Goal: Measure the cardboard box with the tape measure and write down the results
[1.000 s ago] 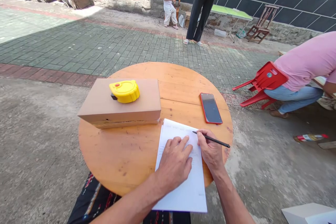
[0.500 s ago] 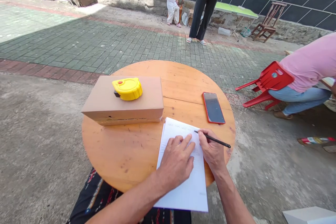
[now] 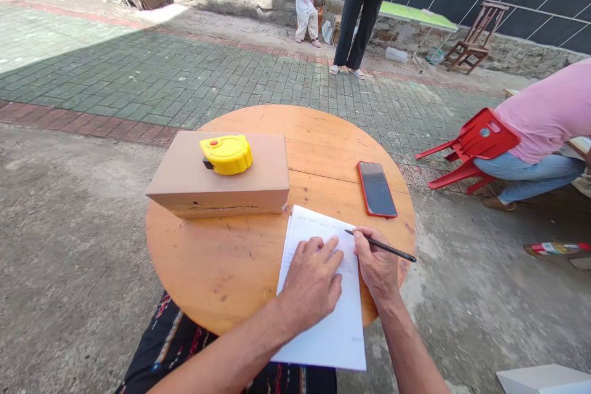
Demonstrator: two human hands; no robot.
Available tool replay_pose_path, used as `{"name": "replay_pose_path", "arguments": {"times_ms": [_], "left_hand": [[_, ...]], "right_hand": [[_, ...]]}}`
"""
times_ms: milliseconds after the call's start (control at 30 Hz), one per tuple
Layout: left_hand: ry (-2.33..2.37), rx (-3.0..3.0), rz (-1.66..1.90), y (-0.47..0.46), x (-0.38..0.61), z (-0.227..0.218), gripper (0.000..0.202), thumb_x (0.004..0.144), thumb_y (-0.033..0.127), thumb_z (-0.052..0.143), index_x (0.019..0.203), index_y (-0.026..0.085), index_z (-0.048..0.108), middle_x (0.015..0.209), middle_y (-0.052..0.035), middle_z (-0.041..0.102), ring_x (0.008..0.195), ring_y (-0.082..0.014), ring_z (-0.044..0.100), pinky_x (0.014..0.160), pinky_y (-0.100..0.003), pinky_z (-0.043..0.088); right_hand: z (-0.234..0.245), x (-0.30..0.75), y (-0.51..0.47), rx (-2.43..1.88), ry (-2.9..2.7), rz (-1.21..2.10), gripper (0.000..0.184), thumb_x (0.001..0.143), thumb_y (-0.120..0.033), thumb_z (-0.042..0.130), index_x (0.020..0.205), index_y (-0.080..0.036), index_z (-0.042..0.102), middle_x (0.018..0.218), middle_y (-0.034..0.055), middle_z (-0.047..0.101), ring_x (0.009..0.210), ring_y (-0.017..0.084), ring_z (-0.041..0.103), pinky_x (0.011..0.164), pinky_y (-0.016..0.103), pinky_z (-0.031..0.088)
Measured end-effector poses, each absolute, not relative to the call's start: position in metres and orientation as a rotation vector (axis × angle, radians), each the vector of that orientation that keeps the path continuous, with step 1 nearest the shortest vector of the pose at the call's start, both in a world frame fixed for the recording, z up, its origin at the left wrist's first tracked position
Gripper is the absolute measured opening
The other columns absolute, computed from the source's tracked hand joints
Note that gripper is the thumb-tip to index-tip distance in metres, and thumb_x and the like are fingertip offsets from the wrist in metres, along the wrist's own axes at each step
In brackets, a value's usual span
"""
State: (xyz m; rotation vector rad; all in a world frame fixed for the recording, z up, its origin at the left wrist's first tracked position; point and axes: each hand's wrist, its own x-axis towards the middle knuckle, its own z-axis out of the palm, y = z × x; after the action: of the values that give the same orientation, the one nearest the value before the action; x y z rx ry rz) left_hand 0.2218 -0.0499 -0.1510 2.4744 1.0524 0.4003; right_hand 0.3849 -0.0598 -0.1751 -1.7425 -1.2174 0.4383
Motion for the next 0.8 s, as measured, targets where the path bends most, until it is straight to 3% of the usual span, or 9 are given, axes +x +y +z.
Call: {"name": "replay_pose_path", "arguments": {"times_ms": [800], "left_hand": [[1.054,2.482,0.396,-0.0504,0.2218,-0.1518,0.027,0.084,0.021,0.055,0.111,0.023,0.056,0.14,0.0004,0.05,0.106,-0.0261,0.045,0.089,-0.045,0.041]], "right_hand": [[-0.176,0.3853,-0.0581,-1.765,-1.323,0.393,0.019,0.089,-0.034,0.051,0.082,-0.021,0.063,0.074,0.0011,0.065,0.063,0.016,0.058,0.06,0.029,0.046]]}}
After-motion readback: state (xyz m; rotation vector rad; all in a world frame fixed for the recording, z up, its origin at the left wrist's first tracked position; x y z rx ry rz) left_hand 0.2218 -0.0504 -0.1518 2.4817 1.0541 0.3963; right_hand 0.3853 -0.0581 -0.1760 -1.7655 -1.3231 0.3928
